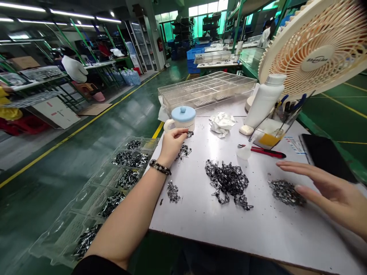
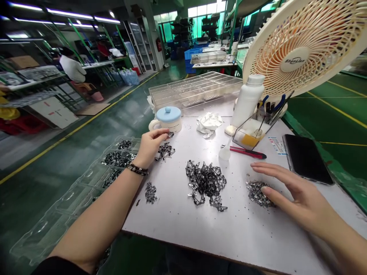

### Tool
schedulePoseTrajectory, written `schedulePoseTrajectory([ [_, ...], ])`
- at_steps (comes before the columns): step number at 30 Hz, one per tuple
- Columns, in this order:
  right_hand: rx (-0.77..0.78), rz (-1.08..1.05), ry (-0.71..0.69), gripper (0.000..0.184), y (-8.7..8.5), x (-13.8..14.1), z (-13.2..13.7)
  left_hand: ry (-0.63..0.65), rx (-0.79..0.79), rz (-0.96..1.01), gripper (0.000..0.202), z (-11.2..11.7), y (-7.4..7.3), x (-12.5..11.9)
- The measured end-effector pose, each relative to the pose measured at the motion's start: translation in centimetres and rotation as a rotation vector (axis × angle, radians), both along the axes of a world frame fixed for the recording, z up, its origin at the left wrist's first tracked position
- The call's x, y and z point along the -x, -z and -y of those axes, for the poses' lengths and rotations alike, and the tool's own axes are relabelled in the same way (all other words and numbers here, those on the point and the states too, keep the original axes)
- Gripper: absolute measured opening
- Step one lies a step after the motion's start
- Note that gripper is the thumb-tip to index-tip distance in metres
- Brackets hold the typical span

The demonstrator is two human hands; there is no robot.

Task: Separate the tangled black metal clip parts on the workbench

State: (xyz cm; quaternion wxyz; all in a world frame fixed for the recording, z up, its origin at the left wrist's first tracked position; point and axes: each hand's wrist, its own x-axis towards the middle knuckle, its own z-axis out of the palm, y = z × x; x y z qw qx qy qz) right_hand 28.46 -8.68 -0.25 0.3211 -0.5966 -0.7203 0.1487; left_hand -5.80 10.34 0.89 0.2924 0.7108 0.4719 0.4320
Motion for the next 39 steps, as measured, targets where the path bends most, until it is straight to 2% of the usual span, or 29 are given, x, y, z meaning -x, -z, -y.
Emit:
schedulePoseTrajectory([
  [2, -0.127, 0.012, -0.030, 0.034, -1.7, 1.8, -0.7, 0.074, -0.032, 0.034, 0.024, 2.3, -1.6, -0.9],
  [4, -0.223, 0.012, -0.126, 0.030, -3.2, 4.3, -1.7, 0.137, -0.084, 0.035, 0.022, 4.6, -2.9, -1.7],
  [7, -0.282, 0.073, -0.274, 0.025, -4.4, 8.1, -3.8, 0.152, -0.174, -0.031, 0.016, 6.5, -3.8, -2.2],
  [9, -0.293, 0.110, -0.334, 0.023, -4.5, 9.9, -5.2, 0.100, -0.198, -0.122, 0.017, 6.0, -3.4, -2.0],
  [12, -0.282, 0.115, -0.378, 0.022, -3.8, 11.1, -6.4, -0.028, -0.149, -0.280, 0.017, 3.5, -2.0, -0.9],
  [14, -0.255, 0.106, -0.405, 0.023, -3.2, 11.0, -6.4, -0.080, -0.074, -0.375, 0.010, 1.8, -1.1, 0.0],
  [16, -0.217, 0.101, -0.419, 0.026, -2.7, 10.6, -6.1, -0.100, 0.008, -0.437, 0.015, 0.6, -0.6, 0.9],
  [19, -0.175, 0.091, -0.399, 0.029, -2.3, 9.9, -5.4, -0.087, 0.115, -0.451, 0.020, -0.2, -0.6, 1.8],
  [24, -0.122, 0.003, -0.345, 0.027, -2.6, 9.8, -5.0, 0.028, 0.153, -0.260, 0.016, 0.9, -1.9, 1.2],
  [29, 0.165, -0.299, -0.138, 0.019, -2.9, 10.1, -5.0, 0.315, 0.087, 0.013, 0.020, 5.5, -3.0, -1.9],
  [31, 0.289, -0.452, -0.127, 0.023, -2.9, 10.1, -5.0, 0.405, 0.067, 0.070, 0.016, 7.5, -3.3, -2.9],
  [34, 0.403, -0.586, -0.179, 0.026, -3.1, 10.1, -4.8, 0.489, 0.041, 0.166, 0.012, 9.4, -3.3, -3.7],
  [39, 0.451, -0.625, -0.170, 0.024, -3.2, 10.1, -4.3, 0.556, 0.112, 0.248, 0.022, 10.3, -2.4, -4.3],
])
